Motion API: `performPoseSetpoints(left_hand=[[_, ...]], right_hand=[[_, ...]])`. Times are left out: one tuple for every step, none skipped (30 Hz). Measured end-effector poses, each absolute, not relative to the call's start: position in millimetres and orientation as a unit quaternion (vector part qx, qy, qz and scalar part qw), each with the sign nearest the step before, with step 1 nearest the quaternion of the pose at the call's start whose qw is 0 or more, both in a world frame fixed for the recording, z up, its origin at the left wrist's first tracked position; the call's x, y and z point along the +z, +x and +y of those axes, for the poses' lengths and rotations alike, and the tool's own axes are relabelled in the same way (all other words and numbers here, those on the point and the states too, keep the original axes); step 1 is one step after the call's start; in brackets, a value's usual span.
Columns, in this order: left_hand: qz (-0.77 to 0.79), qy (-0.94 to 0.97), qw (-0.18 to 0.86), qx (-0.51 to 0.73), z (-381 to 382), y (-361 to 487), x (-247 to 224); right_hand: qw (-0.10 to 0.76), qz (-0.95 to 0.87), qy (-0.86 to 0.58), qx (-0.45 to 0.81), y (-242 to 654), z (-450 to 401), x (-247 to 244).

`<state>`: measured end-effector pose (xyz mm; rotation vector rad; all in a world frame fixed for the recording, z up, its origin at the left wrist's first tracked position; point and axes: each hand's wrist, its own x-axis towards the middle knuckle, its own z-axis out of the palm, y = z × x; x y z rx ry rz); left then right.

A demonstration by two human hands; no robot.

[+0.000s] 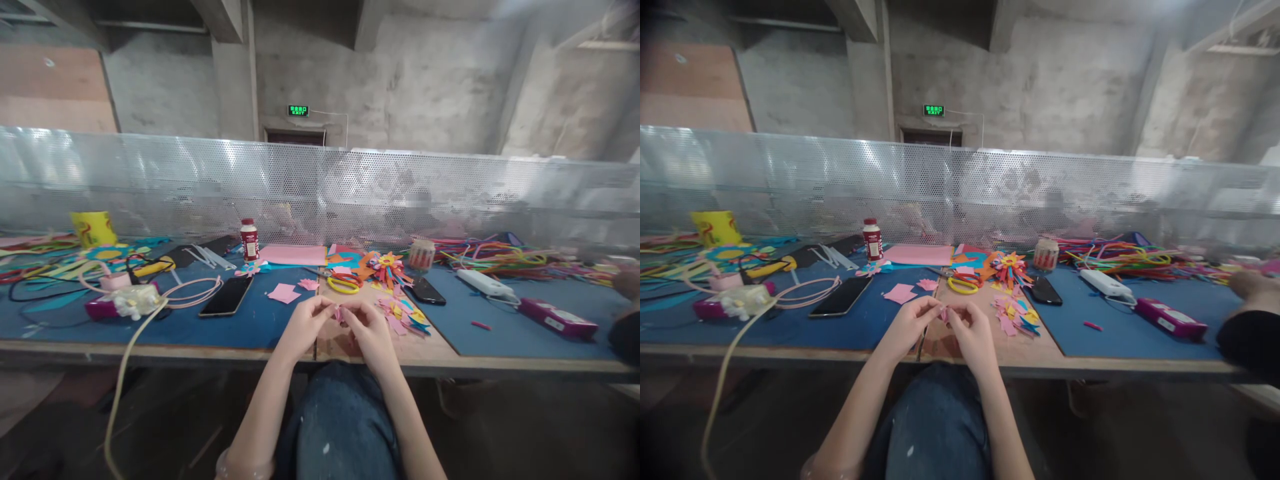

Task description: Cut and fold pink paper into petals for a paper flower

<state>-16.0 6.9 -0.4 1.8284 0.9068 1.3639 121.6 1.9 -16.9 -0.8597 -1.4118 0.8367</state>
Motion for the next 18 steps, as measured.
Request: performPoseSetpoints(left_hand=[[0.346, 0.702, 0.338, 0.523, 6.6, -16.1, -0.4], [0.345, 0.703, 0.339, 0.522, 6.4, -16.3, -0.4], [0.344, 0.703, 0.341, 0.521, 6.2, -16.4, -0.5], [0.342, 0.703, 0.343, 0.521, 6.1, -16.5, -0.5], [0.341, 0.703, 0.344, 0.520, 6.0, -16.6, -0.6], [0.340, 0.703, 0.344, 0.520, 6.0, -16.7, -0.6], [0.340, 0.704, 0.344, 0.520, 6.0, -16.8, -0.7], [0.339, 0.704, 0.344, 0.521, 6.0, -16.9, -0.7], [0.340, 0.704, 0.345, 0.520, 6.1, -16.9, -0.8], [0.341, 0.703, 0.346, 0.520, 6.1, -17.0, -0.9], [0.344, 0.701, 0.347, 0.519, 6.2, -17.0, -1.1], [0.347, 0.700, 0.349, 0.517, 6.1, -17.1, -1.2], [0.349, 0.700, 0.350, 0.516, 6.0, -17.1, -1.3], [0.350, 0.701, 0.349, 0.515, 5.8, -17.2, -1.3], [0.350, 0.702, 0.346, 0.514, 5.4, -17.2, -1.2], [0.350, 0.704, 0.343, 0.514, 5.0, -17.1, -0.9], [0.349, 0.707, 0.338, 0.514, 4.4, -17.1, -0.4], [0.349, 0.709, 0.334, 0.515, 3.7, -17.0, 0.3]], right_hand=[[0.599, -0.610, -0.371, 0.362, 121.6, 1.8, -16.8], [0.598, -0.610, -0.372, 0.364, 121.7, 1.6, -16.6], [0.597, -0.610, -0.372, 0.365, 121.7, 1.4, -16.4], [0.596, -0.610, -0.372, 0.366, 121.8, 1.1, -16.1], [0.595, -0.610, -0.372, 0.367, 121.9, 0.8, -15.8], [0.595, -0.610, -0.372, 0.368, 122.0, 0.5, -15.5], [0.595, -0.609, -0.372, 0.369, 122.1, 0.2, -15.3], [0.595, -0.609, -0.372, 0.369, 122.2, 0.0, -15.1], [0.595, -0.610, -0.371, 0.369, 122.2, -0.2, -14.9], [0.595, -0.610, -0.371, 0.370, 122.3, -0.3, -14.9], [0.595, -0.610, -0.370, 0.370, 122.4, -0.3, -14.9], [0.593, -0.611, -0.370, 0.372, 122.5, -0.2, -15.1], [0.593, -0.611, -0.370, 0.373, 122.5, 0.0, -15.5], [0.592, -0.611, -0.370, 0.374, 122.7, 0.3, -16.0], [0.592, -0.610, -0.369, 0.375, 122.8, 0.6, -16.6], [0.593, -0.610, -0.367, 0.376, 123.0, 1.0, -17.3], [0.595, -0.608, -0.365, 0.378, 123.3, 1.3, -18.0], [0.596, -0.606, -0.363, 0.381, 123.5, 1.6, -18.6]])
